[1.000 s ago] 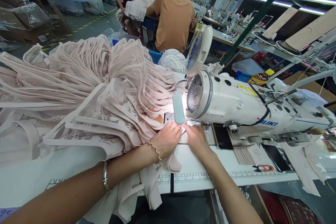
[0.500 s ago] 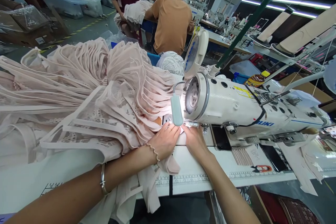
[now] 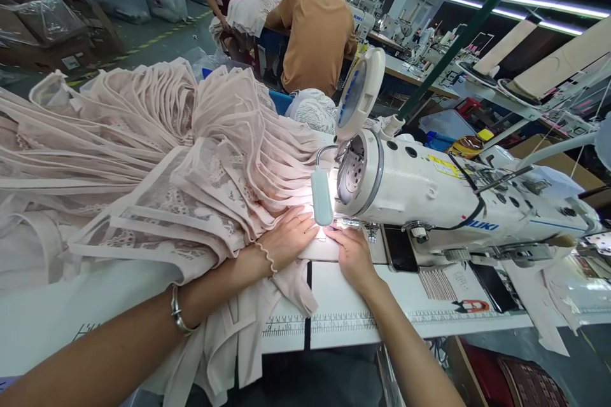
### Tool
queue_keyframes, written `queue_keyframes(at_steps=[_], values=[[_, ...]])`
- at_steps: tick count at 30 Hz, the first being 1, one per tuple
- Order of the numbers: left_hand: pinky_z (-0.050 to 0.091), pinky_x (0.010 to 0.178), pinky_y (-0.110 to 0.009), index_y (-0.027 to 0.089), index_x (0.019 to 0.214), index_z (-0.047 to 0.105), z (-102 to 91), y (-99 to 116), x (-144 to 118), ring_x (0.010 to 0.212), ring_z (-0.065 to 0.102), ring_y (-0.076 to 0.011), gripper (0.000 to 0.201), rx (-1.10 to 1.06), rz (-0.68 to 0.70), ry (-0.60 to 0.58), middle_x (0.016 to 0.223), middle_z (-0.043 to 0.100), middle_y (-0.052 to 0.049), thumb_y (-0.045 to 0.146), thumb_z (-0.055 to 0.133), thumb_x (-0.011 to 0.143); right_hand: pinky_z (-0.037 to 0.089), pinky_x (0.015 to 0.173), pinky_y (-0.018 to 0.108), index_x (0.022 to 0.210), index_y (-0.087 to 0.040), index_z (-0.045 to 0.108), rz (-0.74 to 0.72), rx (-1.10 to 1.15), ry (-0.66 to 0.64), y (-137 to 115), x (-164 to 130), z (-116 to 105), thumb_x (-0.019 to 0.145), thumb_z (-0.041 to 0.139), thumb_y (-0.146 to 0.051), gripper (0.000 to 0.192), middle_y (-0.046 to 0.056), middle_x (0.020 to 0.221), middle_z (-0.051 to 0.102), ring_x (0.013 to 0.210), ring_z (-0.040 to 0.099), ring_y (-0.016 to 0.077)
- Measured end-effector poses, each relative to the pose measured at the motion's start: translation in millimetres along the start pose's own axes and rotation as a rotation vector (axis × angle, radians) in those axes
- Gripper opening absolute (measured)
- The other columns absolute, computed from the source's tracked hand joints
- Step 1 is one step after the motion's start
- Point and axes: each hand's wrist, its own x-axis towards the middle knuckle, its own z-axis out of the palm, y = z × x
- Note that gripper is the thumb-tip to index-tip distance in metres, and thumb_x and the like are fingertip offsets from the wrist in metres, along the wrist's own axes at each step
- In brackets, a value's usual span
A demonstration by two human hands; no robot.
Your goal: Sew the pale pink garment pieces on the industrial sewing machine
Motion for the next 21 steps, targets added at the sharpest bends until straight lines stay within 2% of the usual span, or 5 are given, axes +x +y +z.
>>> queue_keyframes(at_steps=[3,6,10,15,21], values=[[0.044,0.084,-0.036,0.014,0.088,0.062,2.9,1.0,2.5,0.09,0.056,-0.0215,0.021,-0.02,-0.022,-0.023,0.087,0.063,-0.008,0.014,0.044,0.099,0.051,0.1,0.039,0.116,-0.028,0.072,-0.054,-0.007,-0.01,-3.0,1.2,-4.2,0.085,0.037,-0.004,0.052,0.003,0.118,0.071,0.107,0.066,0.0197],[0.042,0.072,-0.032,0.016,0.082,0.061,6.7,0.3,5.2,0.079,0.053,-0.0186,0.027,-0.094,-0.117,-0.069,0.079,0.059,-0.005,0.014,0.041,0.1,0.051,0.099,0.037,0.119,-0.025,0.068,-0.085,-0.028,0.009,-8.7,2.5,-8.5,0.087,0.036,-0.003,0.05,0.003,0.117,0.072,0.107,0.066,0.0189],[0.041,0.07,-0.031,0.019,0.097,0.064,10.1,-2.2,4.0,0.082,0.052,-0.0196,0.021,-0.119,-0.195,-0.091,0.085,0.059,-0.004,0.021,0.044,0.1,0.052,0.093,0.037,0.115,-0.02,0.064,-0.114,-0.108,0.073,-15.9,3.8,-10.4,0.092,0.035,-0.005,0.041,0.006,0.108,0.074,0.102,0.066,0.021],[0.039,0.075,-0.032,0.023,0.114,0.063,3.9,-4.4,-2.4,0.088,0.053,-0.0193,0.022,-0.115,-0.025,-0.13,0.092,0.062,-0.004,0.021,0.046,0.101,0.051,0.085,0.031,0.099,-0.019,0.065,-0.25,-0.229,0.184,-22.1,3.1,-9.0,0.097,0.049,-0.014,0.017,0.006,0.094,0.074,0.09,0.066,0.0194],[0.035,0.071,-0.032,0.015,0.103,0.063,-4.9,0.2,-0.9,0.079,0.051,-0.0174,0.019,-0.031,0.086,-0.148,0.085,0.061,-0.004,0.012,0.044,0.099,0.045,0.081,0.029,0.087,-0.02,0.063,-0.396,-0.347,0.238,-31.1,2.2,-10.9,0.094,0.057,-0.015,0.01,0.002,0.075,0.068,0.076,0.061,0.0159]])
